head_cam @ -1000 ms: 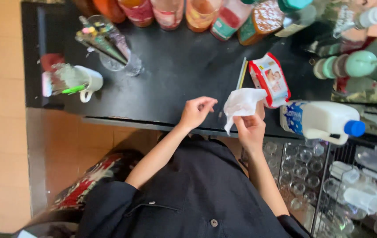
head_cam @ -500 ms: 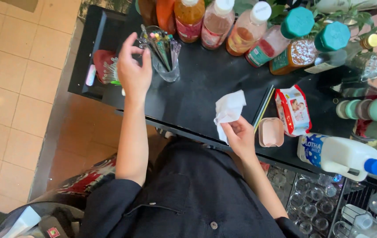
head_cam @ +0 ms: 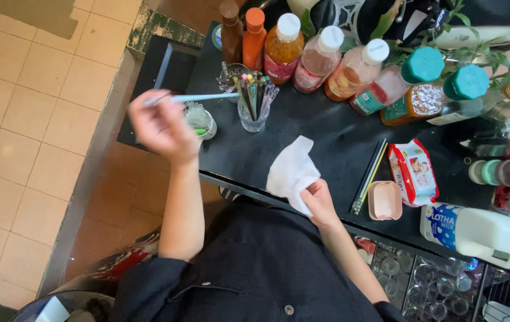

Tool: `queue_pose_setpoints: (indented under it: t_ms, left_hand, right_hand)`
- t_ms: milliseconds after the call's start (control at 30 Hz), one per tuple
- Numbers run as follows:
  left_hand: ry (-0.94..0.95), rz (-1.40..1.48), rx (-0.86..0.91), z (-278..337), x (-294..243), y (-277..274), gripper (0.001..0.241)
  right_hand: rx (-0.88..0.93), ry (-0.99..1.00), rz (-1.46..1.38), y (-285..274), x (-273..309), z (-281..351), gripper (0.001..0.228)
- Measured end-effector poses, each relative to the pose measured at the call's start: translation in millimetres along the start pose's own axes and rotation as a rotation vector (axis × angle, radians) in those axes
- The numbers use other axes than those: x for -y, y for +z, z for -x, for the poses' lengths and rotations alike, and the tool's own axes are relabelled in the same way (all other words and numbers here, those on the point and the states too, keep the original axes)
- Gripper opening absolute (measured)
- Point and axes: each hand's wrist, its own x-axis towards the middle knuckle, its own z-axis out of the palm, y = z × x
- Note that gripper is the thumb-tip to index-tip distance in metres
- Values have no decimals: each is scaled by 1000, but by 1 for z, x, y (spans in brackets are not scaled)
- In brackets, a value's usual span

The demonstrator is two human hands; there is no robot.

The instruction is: Wiping down reusable straws with a cleaning cloth.

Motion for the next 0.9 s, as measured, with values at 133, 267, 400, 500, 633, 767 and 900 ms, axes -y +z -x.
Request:
queue_pose_setpoints:
  t_ms: [133,267,400,500,633,767,900]
  left_hand:
    - [-79,125,-127,10,-41,-16,9]
    - [-450,336,167,67,-51,-16,10]
    - [-636,184,571,129,-26,-8,9]
    - [-544,-41,808,134,-31,12,10]
    - [-473,-204,1029,147,-17,31,11]
    - [-650,-165,1070,198,28,22,13]
    - [-961,-119,955,236,57,19,17]
  right_hand:
    - [47,9,-252,23,10,-12,41]
    - [171,-30,-549,16,4,-24,51]
    - [-25,-121,-322,28,38,-26,49]
    - [-172,-177,-1,9,51,-21,40]
    - [-186,-136,235,-29,71,-13,37]
    - [-588,-473,917,-70,100,29,37]
    - [-1086,-785,1151,-142,103,49,51]
